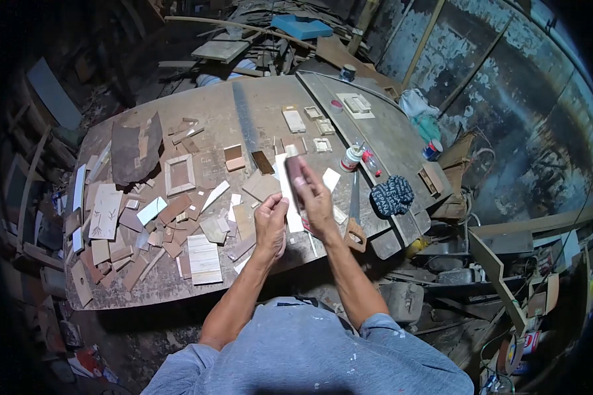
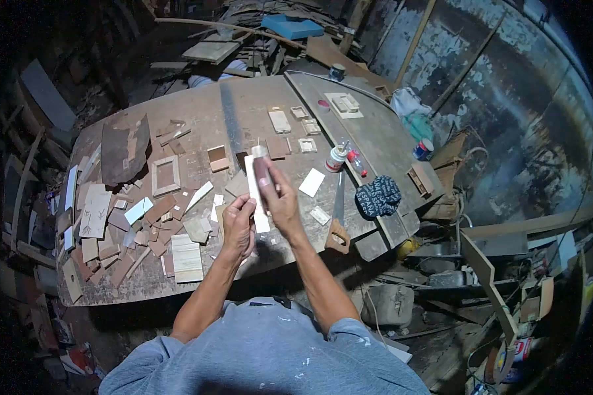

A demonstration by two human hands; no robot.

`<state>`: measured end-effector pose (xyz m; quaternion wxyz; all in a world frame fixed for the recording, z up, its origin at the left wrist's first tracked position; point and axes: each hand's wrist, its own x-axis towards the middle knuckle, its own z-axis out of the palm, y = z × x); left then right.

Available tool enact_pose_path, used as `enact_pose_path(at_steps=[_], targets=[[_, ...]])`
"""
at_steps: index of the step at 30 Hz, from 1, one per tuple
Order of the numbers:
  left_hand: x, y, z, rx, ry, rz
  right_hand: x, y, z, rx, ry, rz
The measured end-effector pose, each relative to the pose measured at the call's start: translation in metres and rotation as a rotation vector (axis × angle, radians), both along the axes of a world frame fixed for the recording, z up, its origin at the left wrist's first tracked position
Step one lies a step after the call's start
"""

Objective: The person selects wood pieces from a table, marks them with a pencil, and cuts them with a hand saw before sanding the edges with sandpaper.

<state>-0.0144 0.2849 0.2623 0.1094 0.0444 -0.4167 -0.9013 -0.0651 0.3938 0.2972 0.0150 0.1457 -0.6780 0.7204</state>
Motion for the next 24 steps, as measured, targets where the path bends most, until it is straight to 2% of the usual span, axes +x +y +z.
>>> enact_pose_path(at_steps=[2,4,5,7,8,12,15,16,17,19,21,24], targets=[[-0.009,0.006,0.003,-0.085,0.026,0.051,0.007,-0.009,-0.018,-0.030,0.030,-0.005],[-0.017,0.005,0.001,-0.105,0.002,0.112,0.028,-0.006,-0.033,0.190,0.302,-0.101],[-0.019,0.002,-0.003,-0.196,-0.027,0.142,0.039,-0.004,-0.041,0.297,0.442,-0.151],[-0.019,-0.005,-0.001,-0.380,-0.085,0.193,0.074,-0.001,-0.037,0.165,0.128,-0.094],[-0.015,0.002,0.002,-0.371,-0.069,0.197,0.066,-0.001,-0.042,0.261,0.312,-0.161],[0.003,0.027,0.003,-0.562,-0.015,0.204,0.009,-0.001,0.005,0.105,0.162,-0.221],[-0.005,0.017,0.008,-0.473,0.002,0.179,0.047,0.002,-0.003,0.271,0.198,-0.276],[-0.006,0.016,0.010,-0.469,0.016,0.165,0.067,0.001,-0.012,0.258,0.285,-0.286],[-0.008,0.016,0.010,-0.465,0.032,0.153,0.082,0.004,-0.026,0.173,0.176,-0.227],[0.001,0.020,0.004,-0.468,0.039,0.104,0.055,0.008,-0.029,0.265,0.310,-0.350],[0.017,0.028,0.007,-0.537,0.013,0.030,0.011,0.011,0.013,0.261,0.289,-0.388],[0.007,0.025,0.003,-0.436,0.057,0.037,0.007,0.008,0.020,0.269,0.310,-0.355]])
